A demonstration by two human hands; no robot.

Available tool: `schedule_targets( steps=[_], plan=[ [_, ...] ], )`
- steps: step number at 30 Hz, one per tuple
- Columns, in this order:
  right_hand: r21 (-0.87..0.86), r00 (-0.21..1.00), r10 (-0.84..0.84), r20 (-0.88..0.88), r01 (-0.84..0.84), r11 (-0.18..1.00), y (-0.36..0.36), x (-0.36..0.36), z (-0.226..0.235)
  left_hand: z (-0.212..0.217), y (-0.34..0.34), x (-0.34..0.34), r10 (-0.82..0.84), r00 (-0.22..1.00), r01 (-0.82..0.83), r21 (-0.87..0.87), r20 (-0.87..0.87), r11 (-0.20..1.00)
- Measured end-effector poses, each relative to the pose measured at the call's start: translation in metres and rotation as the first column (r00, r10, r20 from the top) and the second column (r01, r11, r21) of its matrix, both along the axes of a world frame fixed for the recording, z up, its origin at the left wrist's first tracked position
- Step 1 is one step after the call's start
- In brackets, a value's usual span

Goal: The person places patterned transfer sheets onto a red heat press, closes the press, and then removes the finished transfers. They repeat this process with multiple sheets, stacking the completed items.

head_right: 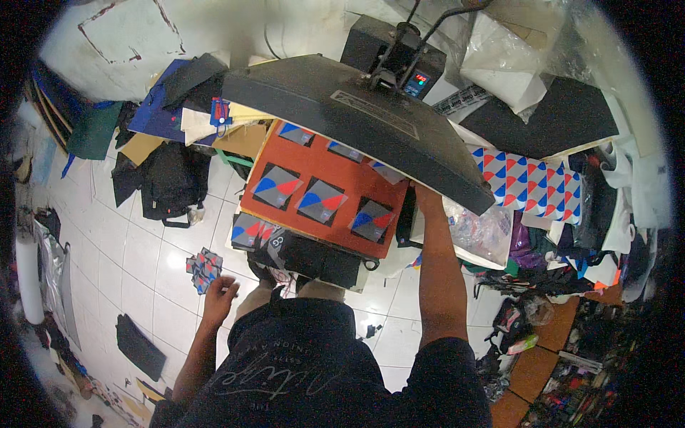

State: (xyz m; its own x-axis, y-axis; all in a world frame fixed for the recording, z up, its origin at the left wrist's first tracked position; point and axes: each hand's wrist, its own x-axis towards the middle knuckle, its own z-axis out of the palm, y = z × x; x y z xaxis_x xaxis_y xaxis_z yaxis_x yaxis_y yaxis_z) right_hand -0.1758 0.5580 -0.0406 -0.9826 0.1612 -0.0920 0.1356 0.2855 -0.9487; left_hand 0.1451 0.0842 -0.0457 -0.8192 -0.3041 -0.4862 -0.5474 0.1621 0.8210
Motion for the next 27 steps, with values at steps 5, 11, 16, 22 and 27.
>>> schedule_targets(
  steps=[5, 11, 16, 22, 27],
  plan=[
    [0.116, 0.999, 0.003, -0.051, 0.003, 0.993, 0.014, -0.049, -0.04, -0.063, -0.061, 0.106, 0.151, 0.961, -0.105, -0.201, 0.233, 0.974],
    [0.449, 0.974, 0.072, -0.217, 0.034, 0.893, 0.026, -0.067, -0.072, -0.065, -0.08, 0.176, 0.296, 0.782, -0.337, -0.027, 0.549, 0.941],
    [0.77, 0.807, 0.29, -0.515, 0.286, 0.57, 0.035, -0.058, -0.084, -0.053, -0.067, 0.164, 0.256, 0.785, -0.247, -0.093, 0.565, 0.964],
    [0.799, 0.937, 0.153, -0.313, 0.172, 0.576, -0.028, 0.002, -0.015, -0.041, -0.051, 0.118, 0.176, 0.841, -0.134, -0.118, 0.511, 0.984],
    [0.782, 0.942, 0.098, -0.322, 0.207, 0.588, -0.044, 0.012, -0.029, -0.036, -0.047, 0.085, 0.134, 0.874, -0.096, -0.104, 0.467, 0.99]
  ],
)
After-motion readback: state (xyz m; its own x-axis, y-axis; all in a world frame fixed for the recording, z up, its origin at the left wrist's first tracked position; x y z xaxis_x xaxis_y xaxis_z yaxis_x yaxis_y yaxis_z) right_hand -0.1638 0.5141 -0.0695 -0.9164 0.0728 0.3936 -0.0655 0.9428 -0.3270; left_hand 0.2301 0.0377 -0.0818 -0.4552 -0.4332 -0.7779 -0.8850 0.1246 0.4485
